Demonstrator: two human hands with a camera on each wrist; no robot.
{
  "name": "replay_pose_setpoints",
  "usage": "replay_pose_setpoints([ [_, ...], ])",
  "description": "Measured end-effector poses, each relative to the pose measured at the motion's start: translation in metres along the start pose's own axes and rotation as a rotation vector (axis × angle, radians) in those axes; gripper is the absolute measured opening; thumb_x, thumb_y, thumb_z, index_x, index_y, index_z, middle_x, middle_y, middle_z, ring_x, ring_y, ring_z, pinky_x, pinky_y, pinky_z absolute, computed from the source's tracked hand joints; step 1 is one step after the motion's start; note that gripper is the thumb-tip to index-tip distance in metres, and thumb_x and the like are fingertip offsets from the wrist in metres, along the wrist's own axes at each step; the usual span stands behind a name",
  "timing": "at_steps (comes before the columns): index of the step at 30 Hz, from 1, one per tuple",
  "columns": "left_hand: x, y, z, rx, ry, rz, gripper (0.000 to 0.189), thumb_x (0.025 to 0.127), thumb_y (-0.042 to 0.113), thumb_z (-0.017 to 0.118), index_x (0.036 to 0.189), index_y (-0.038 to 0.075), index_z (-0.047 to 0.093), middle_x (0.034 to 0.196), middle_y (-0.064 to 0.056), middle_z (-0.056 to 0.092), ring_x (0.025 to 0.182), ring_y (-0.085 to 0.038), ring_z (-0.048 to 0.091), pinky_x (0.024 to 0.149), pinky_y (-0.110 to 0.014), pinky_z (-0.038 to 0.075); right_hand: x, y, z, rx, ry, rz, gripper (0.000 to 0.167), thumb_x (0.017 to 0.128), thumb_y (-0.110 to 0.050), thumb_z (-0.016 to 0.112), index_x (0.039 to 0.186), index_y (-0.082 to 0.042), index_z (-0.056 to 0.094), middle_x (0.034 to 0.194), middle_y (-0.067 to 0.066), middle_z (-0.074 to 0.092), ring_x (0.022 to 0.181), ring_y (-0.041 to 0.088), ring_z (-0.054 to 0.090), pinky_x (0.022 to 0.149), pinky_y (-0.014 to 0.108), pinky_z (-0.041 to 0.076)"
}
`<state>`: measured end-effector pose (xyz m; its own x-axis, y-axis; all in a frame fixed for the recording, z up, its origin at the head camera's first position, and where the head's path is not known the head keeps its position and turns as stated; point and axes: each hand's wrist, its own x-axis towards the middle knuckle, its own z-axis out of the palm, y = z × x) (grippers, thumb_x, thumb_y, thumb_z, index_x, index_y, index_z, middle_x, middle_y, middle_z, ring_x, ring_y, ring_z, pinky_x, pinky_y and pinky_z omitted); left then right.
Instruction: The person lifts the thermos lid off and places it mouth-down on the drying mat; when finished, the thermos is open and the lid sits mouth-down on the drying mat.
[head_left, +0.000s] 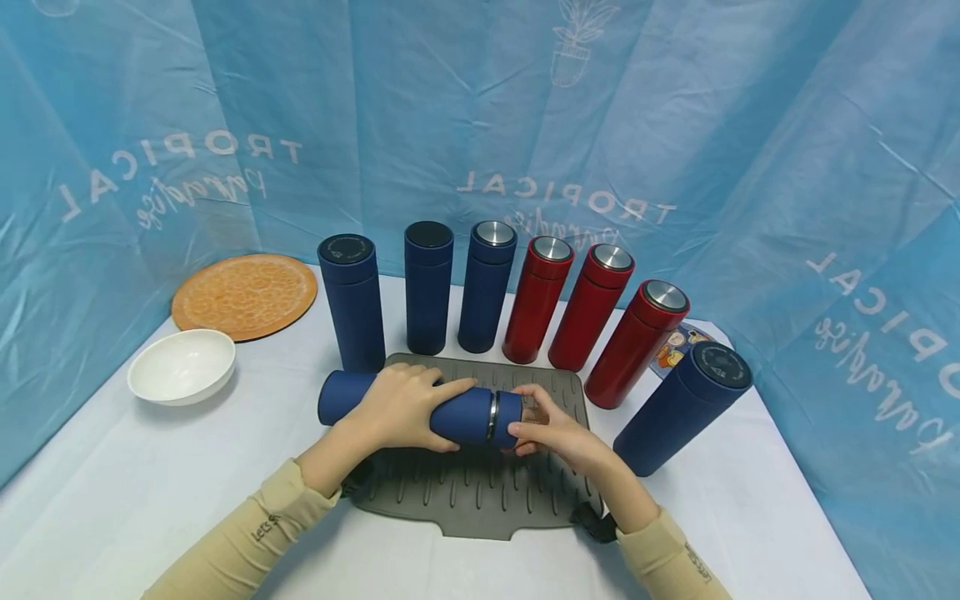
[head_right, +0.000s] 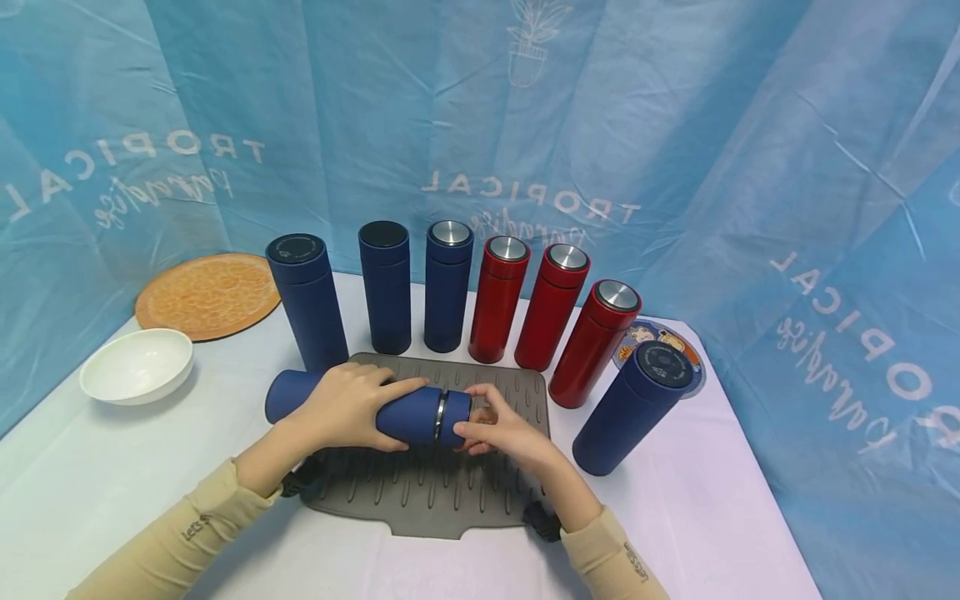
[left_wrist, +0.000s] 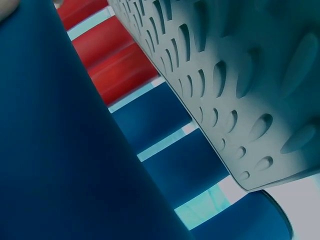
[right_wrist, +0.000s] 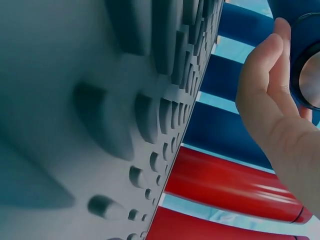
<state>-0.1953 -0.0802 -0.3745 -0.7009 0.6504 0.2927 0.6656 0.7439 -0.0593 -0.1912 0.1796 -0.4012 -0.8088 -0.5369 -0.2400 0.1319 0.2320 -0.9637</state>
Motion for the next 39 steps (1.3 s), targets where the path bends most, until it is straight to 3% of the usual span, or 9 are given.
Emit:
replay_pose_setpoints([
  [4, 0.001, 0.001, -0.001, -0.003, -0.011, -0.004, 0.083, 0.058, 0.067, 0.072, 0.13, 0.03, 0.052, 0.097, -0.006, 0.065, 0.084, -0.023, 0.063, 0.075, -0.042, 0.05, -0.001, 0.0, 0.001, -0.027, 0.015, -0.049, 0.066, 0.083, -0.019, 0.066, 0.133, -0.017, 0.023, 0.126, 0.023, 0.036, 0.102, 0.032, 0.055, 0.086, 0.045, 0.048],
  [8, 0.0, 0.001, -0.001, -0.001, -0.032, -0.019, 0.083, 0.059, 0.067, 0.071, 0.13, 0.031, 0.052, 0.099, -0.005, 0.065, 0.086, -0.023, 0.062, 0.077, -0.043, 0.049, -0.002, 0.0, 0.004, -0.078, 0.028, -0.104, 0.071, 0.078, -0.012, 0.072, 0.131, -0.019, 0.025, 0.126, 0.019, 0.034, 0.101, 0.031, 0.054, 0.085, 0.041, 0.048],
  [13, 0.0, 0.001, -0.001, -0.002, -0.043, -0.024, 0.083, 0.059, 0.067, 0.07, 0.131, 0.031, 0.051, 0.1, -0.005, 0.065, 0.086, -0.024, 0.062, 0.077, -0.043, 0.049, -0.002, -0.002, 0.006, -0.098, 0.03, -0.101, 0.077, 0.078, -0.018, 0.073, 0.135, -0.021, 0.021, 0.131, 0.019, 0.03, 0.103, 0.032, 0.053, 0.084, 0.041, 0.049],
  [16, 0.0, 0.001, -0.001, 0.002, -0.028, -0.014, 0.083, 0.059, 0.068, 0.07, 0.13, 0.03, 0.052, 0.098, -0.005, 0.065, 0.085, -0.023, 0.062, 0.076, -0.042, 0.05, -0.003, -0.004, 0.007, -0.078, 0.034, -0.032, 0.067, 0.089, -0.035, 0.058, 0.14, -0.026, 0.015, 0.133, 0.021, 0.028, 0.102, 0.033, 0.054, 0.082, 0.043, 0.051],
  [18, 0.0, 0.001, -0.001, 0.005, -0.018, -0.01, 0.083, 0.058, 0.068, 0.07, 0.13, 0.03, 0.052, 0.097, -0.005, 0.065, 0.084, -0.023, 0.063, 0.075, -0.041, 0.05, -0.003, -0.006, 0.008, -0.073, 0.048, 0.022, 0.061, 0.093, -0.048, 0.043, 0.141, -0.024, 0.014, 0.129, 0.022, 0.036, 0.097, 0.034, 0.058, 0.079, 0.043, 0.052],
  [22, 0.0, 0.001, -0.001, 0.003, -0.012, -0.006, 0.083, 0.058, 0.067, 0.071, 0.13, 0.03, 0.052, 0.097, -0.005, 0.065, 0.084, -0.023, 0.063, 0.075, -0.042, 0.05, -0.002, -0.009, 0.01, -0.091, 0.074, 0.089, 0.064, 0.093, -0.06, 0.025, 0.135, -0.012, 0.021, 0.103, 0.02, 0.061, 0.08, 0.031, 0.067, 0.072, 0.039, 0.054],
  [27, 0.0, 0.002, -0.001, -0.004, -0.012, -0.006, 0.082, 0.059, 0.067, 0.071, 0.13, 0.03, 0.052, 0.097, -0.005, 0.065, 0.083, -0.024, 0.063, 0.074, -0.043, 0.049, -0.001, -0.009, 0.011, -0.072, 0.092, 0.108, 0.057, 0.094, -0.055, 0.034, 0.123, -0.006, 0.029, 0.086, 0.015, 0.067, 0.071, 0.026, 0.068, 0.068, 0.035, 0.054],
  [32, -0.002, 0.0, 0.0, -0.022, -0.024, -0.029, 0.082, 0.058, 0.067, 0.071, 0.13, 0.031, 0.051, 0.099, -0.005, 0.065, 0.085, -0.023, 0.063, 0.076, -0.043, 0.05, -0.003, -0.01, 0.01, -0.067, 0.099, 0.086, 0.054, 0.092, -0.049, 0.041, 0.127, -0.01, 0.026, 0.091, 0.017, 0.066, 0.074, 0.026, 0.068, 0.071, 0.034, 0.054],
  [39, -0.004, -0.004, 0.001, -0.042, 0.0, -0.047, 0.083, 0.058, 0.068, 0.07, 0.13, 0.03, 0.052, 0.097, -0.003, 0.066, 0.083, -0.021, 0.063, 0.074, -0.039, 0.05, -0.01, -0.012, 0.005, -0.067, 0.095, 0.032, 0.056, 0.093, -0.044, 0.04, 0.133, -0.011, 0.019, 0.096, 0.017, 0.065, 0.077, 0.026, 0.068, 0.074, 0.033, 0.052],
])
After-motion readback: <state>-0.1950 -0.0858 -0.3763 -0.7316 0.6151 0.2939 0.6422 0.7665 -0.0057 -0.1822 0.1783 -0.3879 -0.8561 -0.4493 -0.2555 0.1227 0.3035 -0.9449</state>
